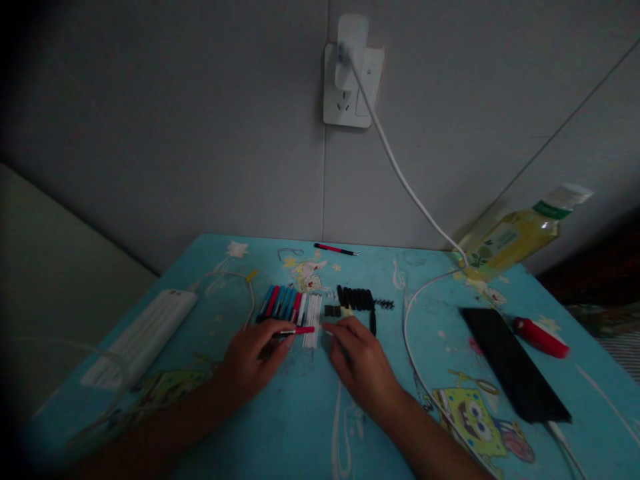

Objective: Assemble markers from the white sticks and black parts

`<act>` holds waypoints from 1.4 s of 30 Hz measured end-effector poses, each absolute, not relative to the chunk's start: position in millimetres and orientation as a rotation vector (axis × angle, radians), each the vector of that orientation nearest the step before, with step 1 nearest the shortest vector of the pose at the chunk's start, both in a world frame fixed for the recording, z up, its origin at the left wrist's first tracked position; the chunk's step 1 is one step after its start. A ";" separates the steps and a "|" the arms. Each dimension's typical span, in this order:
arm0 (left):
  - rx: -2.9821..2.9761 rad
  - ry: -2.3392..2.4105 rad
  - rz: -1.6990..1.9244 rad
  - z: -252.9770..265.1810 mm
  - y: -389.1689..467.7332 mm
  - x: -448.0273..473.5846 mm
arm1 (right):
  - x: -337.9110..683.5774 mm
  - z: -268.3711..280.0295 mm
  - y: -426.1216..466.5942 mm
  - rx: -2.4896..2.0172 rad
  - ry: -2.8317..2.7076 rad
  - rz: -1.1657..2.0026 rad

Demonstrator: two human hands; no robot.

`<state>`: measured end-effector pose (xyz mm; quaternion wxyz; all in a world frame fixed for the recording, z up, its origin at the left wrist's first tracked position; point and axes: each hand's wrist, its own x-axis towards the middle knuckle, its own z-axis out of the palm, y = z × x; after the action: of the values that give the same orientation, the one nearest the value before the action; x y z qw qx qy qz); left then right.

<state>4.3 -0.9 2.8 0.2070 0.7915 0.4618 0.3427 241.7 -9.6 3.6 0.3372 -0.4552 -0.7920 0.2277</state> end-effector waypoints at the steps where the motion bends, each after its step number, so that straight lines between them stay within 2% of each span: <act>1: 2.263 1.266 0.958 1.9 1.7 1.9 | 243.0 3.0 -9.2 -1.202 -2.065 0.586; 6: 2.454 1.524 0.946 4.1 21.7 -17.8 | 246.0 1.6 -7.9 -1.231 -2.058 0.561; 10: 2.480 1.977 0.636 15.1 32.5 -30.5 | 245.3 2.7 -8.5 -1.226 -2.083 0.564; 13: 2.445 2.124 0.449 21.3 34.5 -33.1 | 244.8 3.1 -8.9 -1.233 -2.089 0.548; 21: 2.387 2.180 0.255 16.0 36.0 -30.8 | 245.3 1.0 -9.5 -1.291 -2.089 0.510; 42: 2.413 2.163 0.139 17.4 31.0 -26.8 | 244.6 2.8 -8.9 -1.262 -2.097 0.487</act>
<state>-26.8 31.0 17.4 -0.0509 0.7430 0.6660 0.0429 244.6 -8.9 2.8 0.3174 -0.4796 -0.7968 0.1851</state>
